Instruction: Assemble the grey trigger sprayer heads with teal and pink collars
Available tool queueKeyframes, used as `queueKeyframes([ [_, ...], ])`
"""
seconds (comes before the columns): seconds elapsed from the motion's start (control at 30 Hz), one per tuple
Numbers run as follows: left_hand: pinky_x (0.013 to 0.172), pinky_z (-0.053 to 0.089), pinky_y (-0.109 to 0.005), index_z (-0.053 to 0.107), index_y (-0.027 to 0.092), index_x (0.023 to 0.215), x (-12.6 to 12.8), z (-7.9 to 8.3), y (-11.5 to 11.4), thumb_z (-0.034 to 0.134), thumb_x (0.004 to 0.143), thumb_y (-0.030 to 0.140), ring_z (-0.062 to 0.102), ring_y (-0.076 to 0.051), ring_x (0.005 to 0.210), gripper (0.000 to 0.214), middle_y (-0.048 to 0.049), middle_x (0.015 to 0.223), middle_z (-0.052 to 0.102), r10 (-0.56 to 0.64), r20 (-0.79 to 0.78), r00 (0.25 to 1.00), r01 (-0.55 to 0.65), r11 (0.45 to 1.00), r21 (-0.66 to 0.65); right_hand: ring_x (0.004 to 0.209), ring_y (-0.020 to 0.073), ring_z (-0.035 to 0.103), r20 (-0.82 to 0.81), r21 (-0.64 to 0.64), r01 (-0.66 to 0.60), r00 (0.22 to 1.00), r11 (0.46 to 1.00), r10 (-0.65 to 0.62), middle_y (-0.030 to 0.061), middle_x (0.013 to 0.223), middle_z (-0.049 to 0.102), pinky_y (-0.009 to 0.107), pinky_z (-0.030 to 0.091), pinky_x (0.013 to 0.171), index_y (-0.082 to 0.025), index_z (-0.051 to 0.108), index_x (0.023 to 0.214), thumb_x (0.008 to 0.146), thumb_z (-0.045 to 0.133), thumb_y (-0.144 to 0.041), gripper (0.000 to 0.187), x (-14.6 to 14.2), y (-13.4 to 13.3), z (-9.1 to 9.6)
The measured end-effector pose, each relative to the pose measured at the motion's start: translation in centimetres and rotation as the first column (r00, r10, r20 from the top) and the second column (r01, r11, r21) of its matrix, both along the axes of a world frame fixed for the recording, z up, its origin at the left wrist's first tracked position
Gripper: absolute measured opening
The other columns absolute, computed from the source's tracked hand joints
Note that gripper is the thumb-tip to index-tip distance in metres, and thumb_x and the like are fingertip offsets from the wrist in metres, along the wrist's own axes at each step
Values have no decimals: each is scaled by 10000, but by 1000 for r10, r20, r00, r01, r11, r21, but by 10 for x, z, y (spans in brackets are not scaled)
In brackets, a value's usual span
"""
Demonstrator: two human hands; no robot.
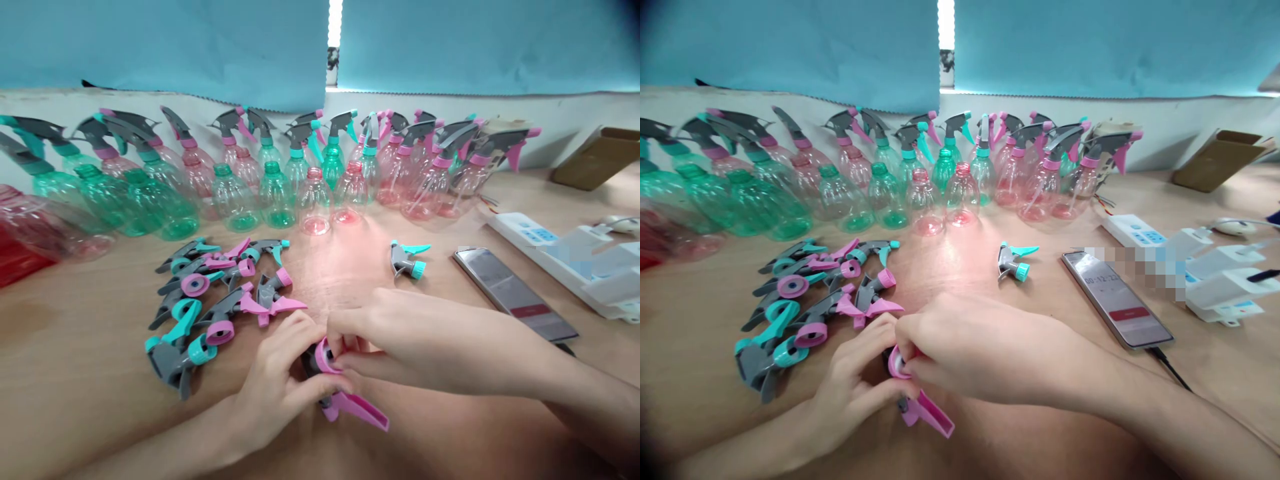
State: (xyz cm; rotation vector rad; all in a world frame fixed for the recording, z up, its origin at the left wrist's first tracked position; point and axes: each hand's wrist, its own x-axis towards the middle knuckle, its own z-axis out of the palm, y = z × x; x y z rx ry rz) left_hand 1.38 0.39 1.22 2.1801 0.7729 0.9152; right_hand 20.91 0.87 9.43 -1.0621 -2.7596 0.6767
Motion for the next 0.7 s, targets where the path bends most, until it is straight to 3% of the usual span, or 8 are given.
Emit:
queueKeyframes([
  [0.23,732,420,-323,585,170,817,1,-3,1,754,733,332,502,-191,784,249,-23,804,594,41,-33,999,-40,999,32,472,60,377,3,-2,-21,1000,1000,21,-36,601,537,190,238,439,-152,563,686,840,549,-188,160,-2,5,-5],
  [0.43,747,418,-338,590,163,783,3,-1,1,798,678,341,523,-194,779,294,-21,786,591,32,-27,999,-30,997,77,613,103,510,-26,-98,-1,1000,995,-1,2,768,634,218,329,526,-166,578,783,836,560,-164,56,0,5,-4],
  [0.7,729,418,-331,580,163,746,1,0,1,639,805,470,513,-193,748,318,-32,753,567,58,-90,994,-46,991,129,598,87,493,-129,-159,20,991,987,-40,-20,746,597,200,333,514,-183,480,787,849,533,-160,85,-1,7,-15],
])
